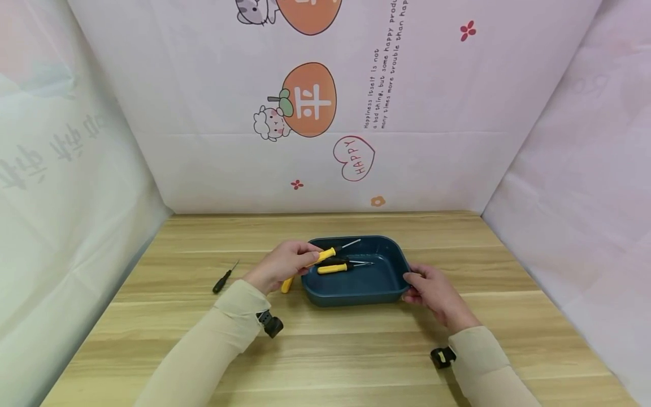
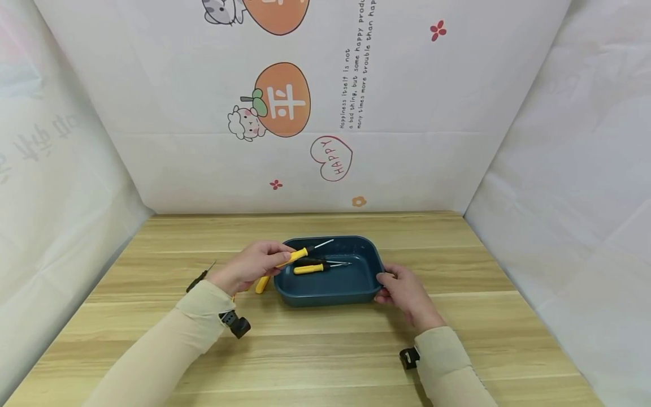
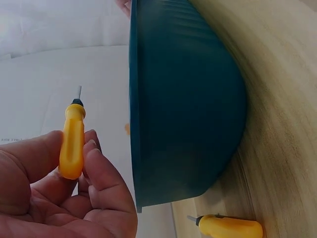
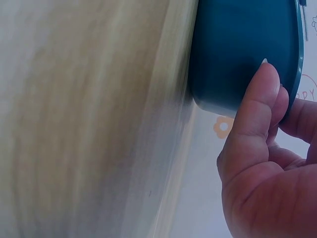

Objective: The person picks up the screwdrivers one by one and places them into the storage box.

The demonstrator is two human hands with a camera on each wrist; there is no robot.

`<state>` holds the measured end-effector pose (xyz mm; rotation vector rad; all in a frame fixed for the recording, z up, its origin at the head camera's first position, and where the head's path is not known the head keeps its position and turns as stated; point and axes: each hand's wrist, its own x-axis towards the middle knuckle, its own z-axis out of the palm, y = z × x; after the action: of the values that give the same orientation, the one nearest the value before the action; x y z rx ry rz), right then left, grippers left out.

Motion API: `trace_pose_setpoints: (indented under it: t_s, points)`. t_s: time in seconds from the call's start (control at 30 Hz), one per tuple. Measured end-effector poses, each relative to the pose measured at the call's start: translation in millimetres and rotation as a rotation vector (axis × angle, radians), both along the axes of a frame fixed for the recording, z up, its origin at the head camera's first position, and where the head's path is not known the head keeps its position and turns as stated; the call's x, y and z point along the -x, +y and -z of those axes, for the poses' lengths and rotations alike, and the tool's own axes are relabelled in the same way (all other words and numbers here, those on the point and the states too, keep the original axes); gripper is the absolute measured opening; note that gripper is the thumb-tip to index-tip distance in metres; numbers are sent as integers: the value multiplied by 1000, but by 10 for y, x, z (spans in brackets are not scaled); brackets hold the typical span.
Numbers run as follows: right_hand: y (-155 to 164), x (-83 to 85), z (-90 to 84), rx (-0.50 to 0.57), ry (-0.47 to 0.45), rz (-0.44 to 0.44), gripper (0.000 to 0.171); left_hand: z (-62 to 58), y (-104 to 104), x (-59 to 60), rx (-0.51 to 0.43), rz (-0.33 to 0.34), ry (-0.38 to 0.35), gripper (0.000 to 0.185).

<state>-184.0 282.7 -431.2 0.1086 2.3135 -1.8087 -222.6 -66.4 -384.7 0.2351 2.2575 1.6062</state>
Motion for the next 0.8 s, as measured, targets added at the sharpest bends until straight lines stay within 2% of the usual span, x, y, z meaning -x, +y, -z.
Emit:
trace_pose_setpoints:
  t_s: [0.23,0.4,0.63,0.8]
  points:
    - [3,9,7,6,0,-5,46,36,52,56,36,13,12,26]
    - [-3,3,-5,4,-1,0,46,21,107,74,107,53,55,27]
    - [-6,7,-2,10,-2,3,47,-19,229,58,295,108,208,27]
    - [-6,7,-1,10,-4,-1,47,-10,290,61,382,125,304,24]
